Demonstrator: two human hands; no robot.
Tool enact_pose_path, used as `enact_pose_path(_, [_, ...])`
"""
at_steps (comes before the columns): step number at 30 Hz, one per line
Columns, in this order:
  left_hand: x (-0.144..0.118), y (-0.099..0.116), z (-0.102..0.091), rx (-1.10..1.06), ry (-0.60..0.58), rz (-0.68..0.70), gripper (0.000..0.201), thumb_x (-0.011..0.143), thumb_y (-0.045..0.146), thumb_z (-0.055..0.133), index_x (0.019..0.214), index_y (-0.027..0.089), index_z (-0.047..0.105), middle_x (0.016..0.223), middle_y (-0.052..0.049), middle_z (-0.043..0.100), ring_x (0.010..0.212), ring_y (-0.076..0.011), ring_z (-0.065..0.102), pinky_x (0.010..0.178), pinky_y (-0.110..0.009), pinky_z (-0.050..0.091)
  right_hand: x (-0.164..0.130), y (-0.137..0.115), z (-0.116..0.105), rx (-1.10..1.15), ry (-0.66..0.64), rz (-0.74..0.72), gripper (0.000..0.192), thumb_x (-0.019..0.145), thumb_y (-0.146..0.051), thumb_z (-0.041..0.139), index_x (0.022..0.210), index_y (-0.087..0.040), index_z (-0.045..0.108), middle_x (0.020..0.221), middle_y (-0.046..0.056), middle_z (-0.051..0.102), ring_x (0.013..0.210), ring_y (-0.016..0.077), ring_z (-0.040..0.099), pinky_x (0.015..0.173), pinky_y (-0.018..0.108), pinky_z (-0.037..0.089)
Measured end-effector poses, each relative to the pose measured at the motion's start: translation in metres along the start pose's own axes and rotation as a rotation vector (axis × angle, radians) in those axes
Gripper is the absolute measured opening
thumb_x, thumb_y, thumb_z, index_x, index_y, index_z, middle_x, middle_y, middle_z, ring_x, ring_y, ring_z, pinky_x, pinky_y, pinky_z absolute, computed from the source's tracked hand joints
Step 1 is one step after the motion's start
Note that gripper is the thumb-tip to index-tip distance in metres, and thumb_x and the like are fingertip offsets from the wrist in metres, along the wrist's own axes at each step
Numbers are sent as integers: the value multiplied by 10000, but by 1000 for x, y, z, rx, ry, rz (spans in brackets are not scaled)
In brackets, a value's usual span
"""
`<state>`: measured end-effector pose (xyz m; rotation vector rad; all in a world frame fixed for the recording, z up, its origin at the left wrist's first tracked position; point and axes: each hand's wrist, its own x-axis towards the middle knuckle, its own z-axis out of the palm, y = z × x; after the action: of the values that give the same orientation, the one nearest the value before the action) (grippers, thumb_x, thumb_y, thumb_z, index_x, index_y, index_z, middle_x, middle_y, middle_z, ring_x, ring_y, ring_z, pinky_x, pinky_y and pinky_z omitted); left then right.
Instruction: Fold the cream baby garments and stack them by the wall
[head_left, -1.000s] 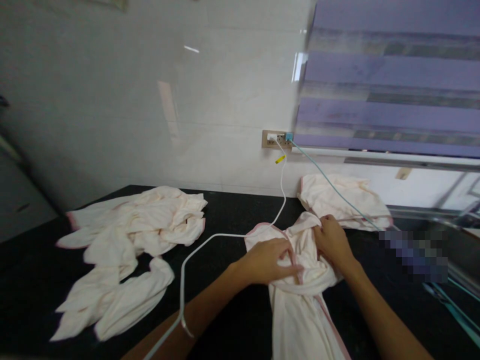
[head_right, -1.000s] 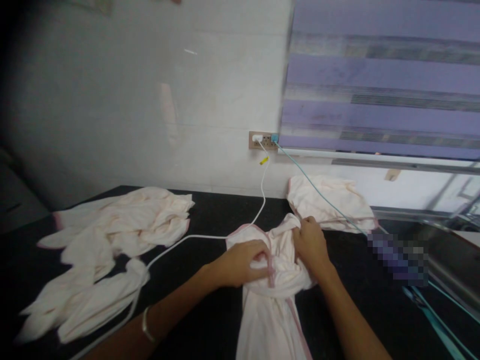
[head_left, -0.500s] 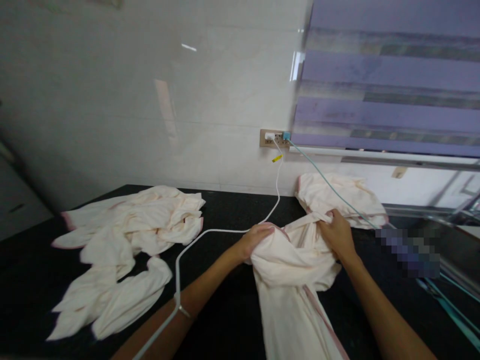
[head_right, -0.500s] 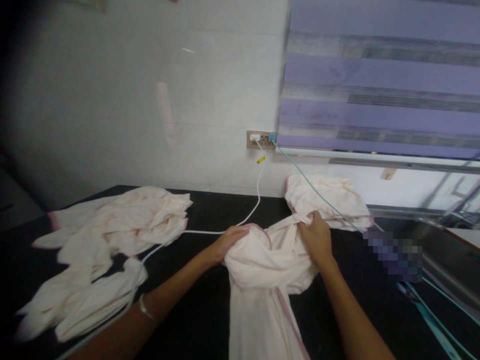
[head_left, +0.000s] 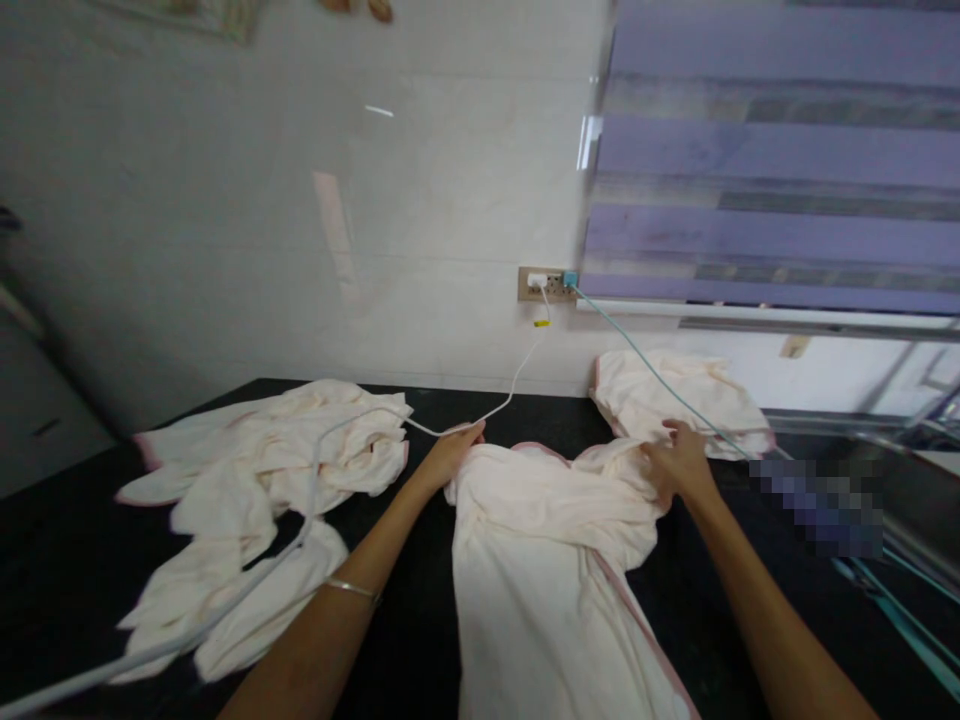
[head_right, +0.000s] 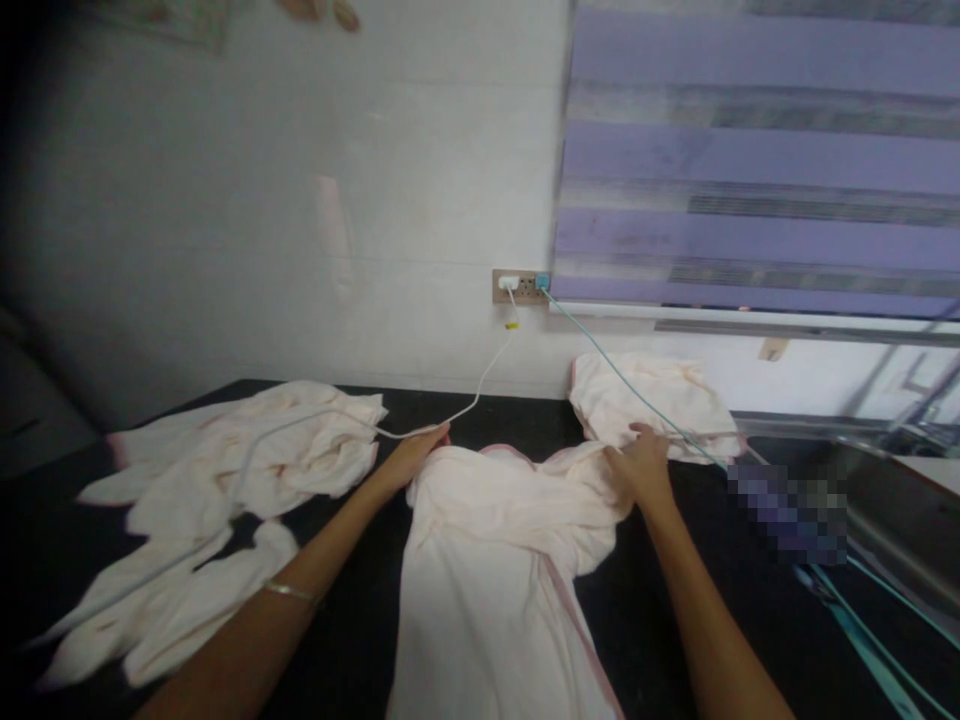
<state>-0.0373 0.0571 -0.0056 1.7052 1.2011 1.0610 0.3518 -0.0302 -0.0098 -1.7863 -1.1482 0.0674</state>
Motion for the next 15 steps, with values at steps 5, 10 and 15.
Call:
enact_pose_path(5, [-3,-4,13,95,-52,86,520,741,705,648,698,191,577,634,26,552,631,-139,472,564,-234,329,-34,-37,7,78,-295,-491,418,881,-384,553,1241,-179,605,1262,143,632,1198,259,575,1035,397,456])
enact_pose_path(10, [-5,9,17,-57,-170,33,584,716,740,665,602,210,447,502,68,404,477,-90,353,489,-225,238,-69,-65,20,-46,-818,-675,202,928,-349,565,991,-205,692,991,66,725,930,208,639,886,321,463])
enact_pose_path(15, [-22,33,7,-194,-421,-97,546,736,720,694,702,184,598,581,35,534,515,-105,422,500,-229,284,-61,-65,17,97,-662,-535,375,1023,-412,412,763,-211,592,751,10,638,752,171,567,722,267,412])
